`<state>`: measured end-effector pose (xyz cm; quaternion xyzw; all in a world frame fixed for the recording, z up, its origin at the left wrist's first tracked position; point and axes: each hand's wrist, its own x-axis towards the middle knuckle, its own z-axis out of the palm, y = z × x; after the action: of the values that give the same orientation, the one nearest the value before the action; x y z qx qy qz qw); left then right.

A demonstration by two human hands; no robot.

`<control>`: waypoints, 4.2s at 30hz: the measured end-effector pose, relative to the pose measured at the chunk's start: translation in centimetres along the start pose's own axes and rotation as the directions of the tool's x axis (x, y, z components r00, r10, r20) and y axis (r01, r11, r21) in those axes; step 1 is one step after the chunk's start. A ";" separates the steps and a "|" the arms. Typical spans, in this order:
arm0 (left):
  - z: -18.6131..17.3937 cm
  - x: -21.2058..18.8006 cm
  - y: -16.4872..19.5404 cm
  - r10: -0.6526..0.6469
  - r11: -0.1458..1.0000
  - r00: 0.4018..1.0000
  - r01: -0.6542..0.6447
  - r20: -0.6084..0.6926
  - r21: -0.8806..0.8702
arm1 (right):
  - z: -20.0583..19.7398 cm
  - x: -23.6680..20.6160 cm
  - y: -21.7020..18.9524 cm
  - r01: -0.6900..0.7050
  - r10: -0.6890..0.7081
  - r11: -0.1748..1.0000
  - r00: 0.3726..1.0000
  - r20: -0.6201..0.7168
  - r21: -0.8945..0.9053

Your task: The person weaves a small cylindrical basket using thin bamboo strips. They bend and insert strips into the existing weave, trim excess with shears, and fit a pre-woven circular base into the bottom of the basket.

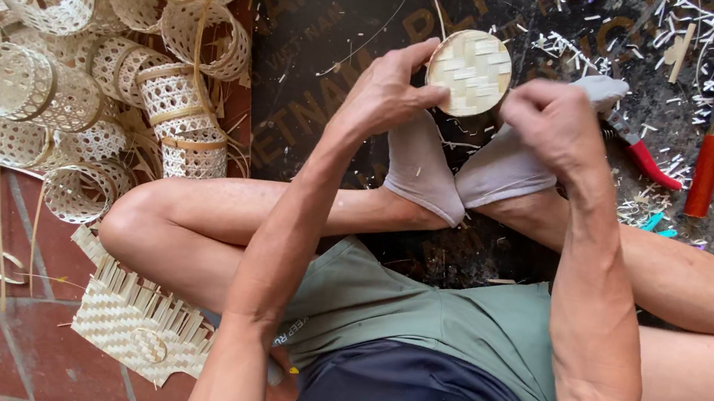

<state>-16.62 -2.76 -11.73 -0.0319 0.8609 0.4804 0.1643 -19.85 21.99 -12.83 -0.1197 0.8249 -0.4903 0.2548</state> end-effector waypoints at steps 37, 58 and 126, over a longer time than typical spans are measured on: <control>3.9 1.3 1.6 0.085 0.961 0.989 -0.049 -0.121 0.273 | -1.0 0.1 -3.5 -0.117 0.097 0.986 0.981 0.168 0.118; 5.1 0.1 2.0 0.257 0.950 0.888 -0.306 -0.381 -0.071 | 1.2 -3.2 -1.9 -0.067 0.125 0.917 0.985 -0.123 0.394; 5.0 -3.2 1.4 -0.297 0.836 0.939 0.167 -0.176 -0.523 | -2.2 -3.3 -1.6 -0.058 0.140 0.898 0.977 -0.159 0.436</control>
<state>-12.58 1.87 -12.05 -0.2385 0.7101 0.6552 0.0983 -18.35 24.30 -9.64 0.0278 0.7220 -0.6549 0.2214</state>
